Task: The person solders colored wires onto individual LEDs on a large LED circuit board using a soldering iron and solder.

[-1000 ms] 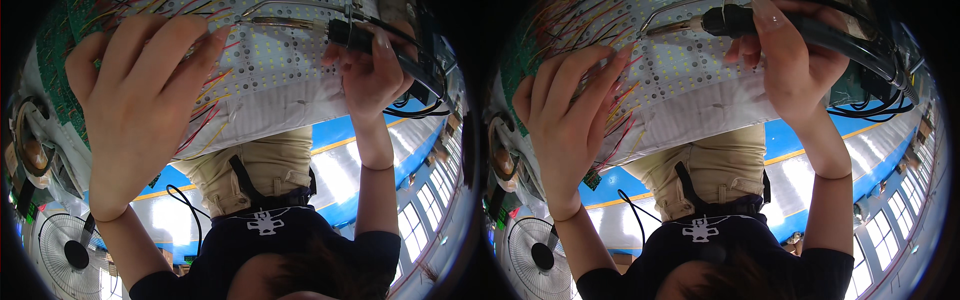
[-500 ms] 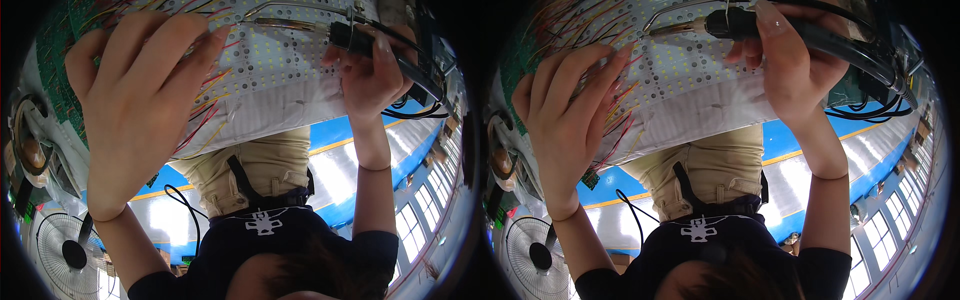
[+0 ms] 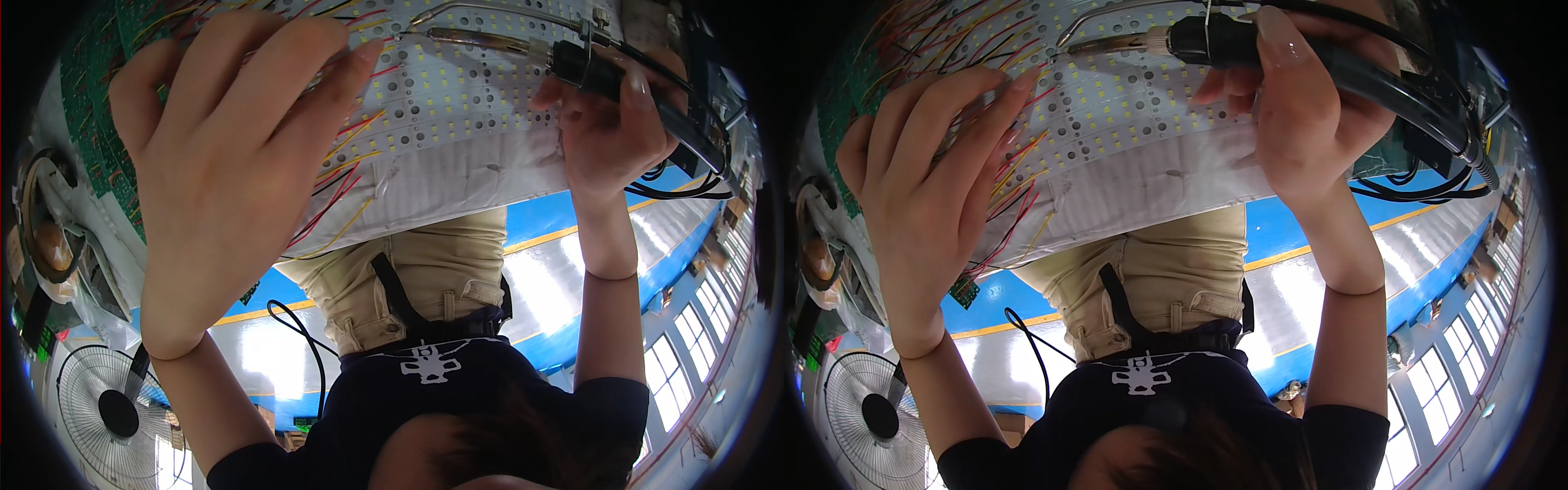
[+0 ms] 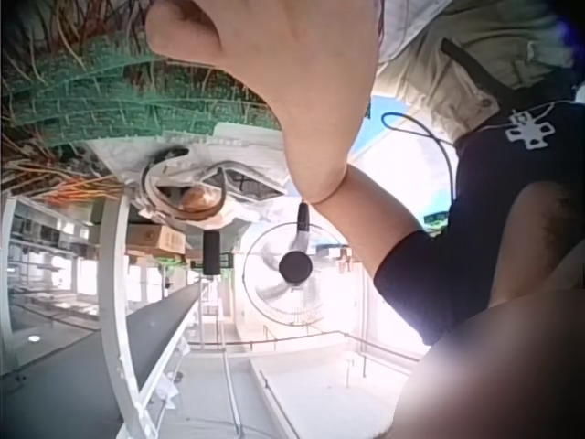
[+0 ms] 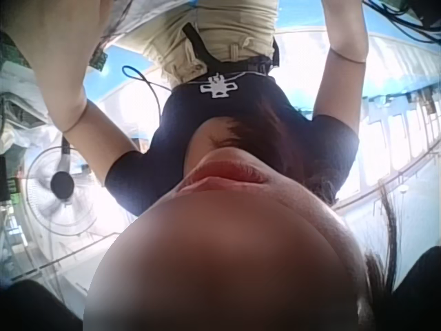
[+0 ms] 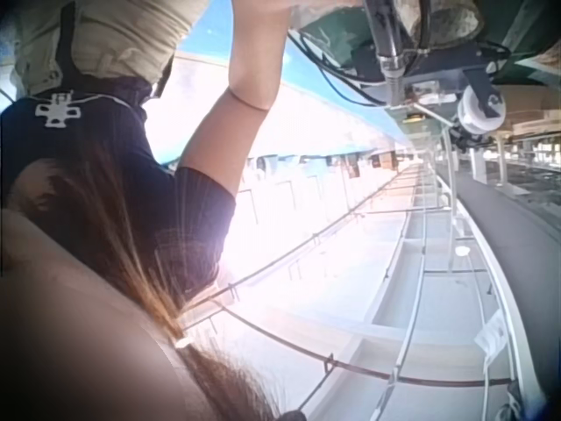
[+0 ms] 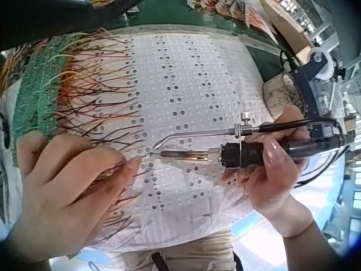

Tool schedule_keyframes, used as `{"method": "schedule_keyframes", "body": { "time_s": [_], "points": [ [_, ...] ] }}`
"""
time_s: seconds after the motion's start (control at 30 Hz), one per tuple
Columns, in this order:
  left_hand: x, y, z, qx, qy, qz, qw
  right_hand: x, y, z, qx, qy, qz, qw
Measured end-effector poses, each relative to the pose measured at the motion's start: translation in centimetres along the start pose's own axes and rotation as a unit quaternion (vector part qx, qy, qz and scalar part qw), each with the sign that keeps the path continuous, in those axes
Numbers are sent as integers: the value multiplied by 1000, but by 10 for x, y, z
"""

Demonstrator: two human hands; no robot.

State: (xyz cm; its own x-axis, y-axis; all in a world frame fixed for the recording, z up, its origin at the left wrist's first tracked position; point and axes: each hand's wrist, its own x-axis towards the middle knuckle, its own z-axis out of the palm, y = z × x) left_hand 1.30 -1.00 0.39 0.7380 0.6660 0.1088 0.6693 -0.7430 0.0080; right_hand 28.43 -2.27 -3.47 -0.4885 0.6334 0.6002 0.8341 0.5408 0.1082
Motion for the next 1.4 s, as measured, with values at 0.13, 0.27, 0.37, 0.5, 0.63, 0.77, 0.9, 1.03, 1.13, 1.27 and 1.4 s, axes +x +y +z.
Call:
{"method": "schedule_keyframes", "body": {
  "time_s": [0.13,0.27,0.37,0.5,0.63,0.77,0.9,1.03,1.13,1.27,1.4],
  "points": [
    [-2,0,4,7,-4,0,1000,-6,-5,10,83,42,55,994],
    [-1,0,4,0,-1,-2,1000,-15,-13,17,223,94,193,951],
    [-1,0,4,0,1,-3,1000,-16,4,8,30,26,11,999],
    [-2,1,3,1,-4,-6,1000,-18,2,12,-50,44,-4,998],
    [-2,0,4,1,2,-4,1000,-19,7,15,-7,77,-42,996],
    [-2,-1,4,2,2,-1,1000,-19,-17,15,463,100,297,829],
    [0,0,5,-2,2,1,1000,-13,-9,16,323,74,188,925],
    [-2,0,3,6,2,-1,1000,-4,-5,13,75,48,40,995],
    [-2,0,3,6,1,-2,1000,-4,-19,12,291,68,187,936],
    [-1,0,3,4,-2,-3,1000,-6,-23,13,451,109,333,821],
    [-2,0,3,5,0,-5,1000,-9,-16,15,450,98,296,837]
  ]
}}
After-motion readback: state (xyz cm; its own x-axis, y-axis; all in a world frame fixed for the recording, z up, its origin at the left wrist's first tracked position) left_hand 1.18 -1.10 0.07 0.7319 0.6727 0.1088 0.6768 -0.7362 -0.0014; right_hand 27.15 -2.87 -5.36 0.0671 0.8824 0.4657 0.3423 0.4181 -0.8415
